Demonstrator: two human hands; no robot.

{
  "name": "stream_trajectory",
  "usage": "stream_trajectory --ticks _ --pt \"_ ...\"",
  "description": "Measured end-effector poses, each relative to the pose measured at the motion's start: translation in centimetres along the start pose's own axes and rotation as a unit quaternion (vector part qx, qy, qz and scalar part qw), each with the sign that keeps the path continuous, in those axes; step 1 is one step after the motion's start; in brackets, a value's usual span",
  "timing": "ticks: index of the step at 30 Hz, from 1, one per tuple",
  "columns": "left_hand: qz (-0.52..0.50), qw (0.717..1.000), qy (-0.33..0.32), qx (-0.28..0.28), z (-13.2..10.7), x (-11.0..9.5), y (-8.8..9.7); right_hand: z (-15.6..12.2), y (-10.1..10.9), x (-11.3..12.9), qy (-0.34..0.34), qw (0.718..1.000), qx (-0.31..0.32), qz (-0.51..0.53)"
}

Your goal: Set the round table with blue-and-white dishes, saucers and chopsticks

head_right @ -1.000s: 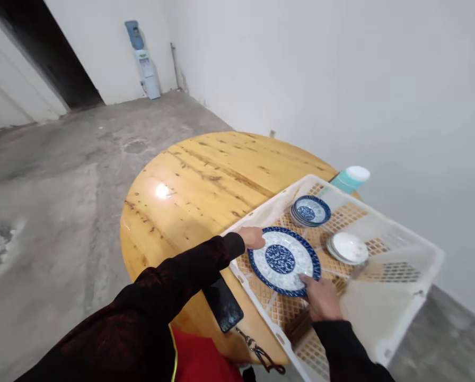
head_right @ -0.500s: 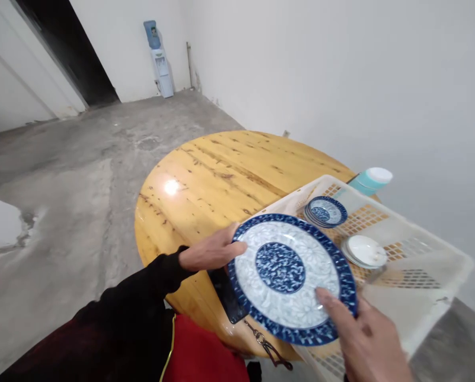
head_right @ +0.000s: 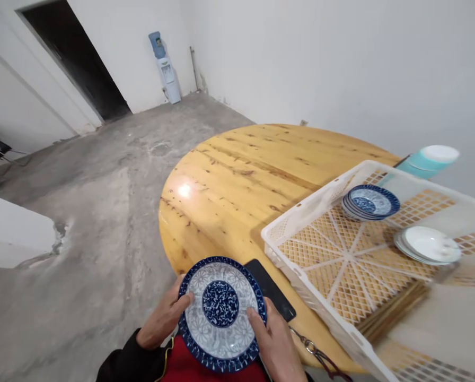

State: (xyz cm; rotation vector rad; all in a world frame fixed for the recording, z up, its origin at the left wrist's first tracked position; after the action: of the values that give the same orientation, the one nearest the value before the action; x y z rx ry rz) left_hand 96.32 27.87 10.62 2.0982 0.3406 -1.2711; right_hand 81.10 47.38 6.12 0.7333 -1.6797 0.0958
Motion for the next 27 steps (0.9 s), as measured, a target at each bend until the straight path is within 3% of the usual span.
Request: stream_trajectory --ticks 3,6,14,17,21,27 --pt "-0.014 1.0 0.003 0.004 0.5 2.5 2.0 -0.6 -2.9 -0.4 -0.037 0.999 -0.007 0.011" --pt "-0.023 1.0 -0.002 0.012 1.1 4.8 5.3 -1.4 -6.9 0.1 -0.058 0.998 -0.009 0.036" --pt "0.02 1.0 -0.017 -0.004 3.3 10.5 18.5 -3.8 -21.8 3.2 -0.064 0.991 -0.005 0.114" --pt "0.035 0.999 -0.011 0.001 4.2 11.9 22.2 -4.0 -26.1 4.9 -0.035 0.991 0.004 0.129" --pt "0.033 0.999 -0.014 0.014 6.4 12.4 24.5 -2.9 -28.6 6.6 -0.008 0.991 -0.012 0.134" --pt "0.028 0.997 -0.039 0.054 12.7 11.8 23.9 1.3 -29.1 7.1 -0.019 0.984 -0.064 0.165"
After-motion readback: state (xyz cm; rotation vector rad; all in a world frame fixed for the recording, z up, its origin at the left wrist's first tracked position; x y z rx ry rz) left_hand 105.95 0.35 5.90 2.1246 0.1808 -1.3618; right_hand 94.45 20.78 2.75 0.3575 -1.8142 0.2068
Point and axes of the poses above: each hand's wrist, its own z-axis towards the middle knuckle, its own y-axis out of the back of the hand, x = y × z, the point moved 7 cm from there along z, towards the middle knuckle, and after that the axes turned 9 degrees about -x, right-handed, at the moved point
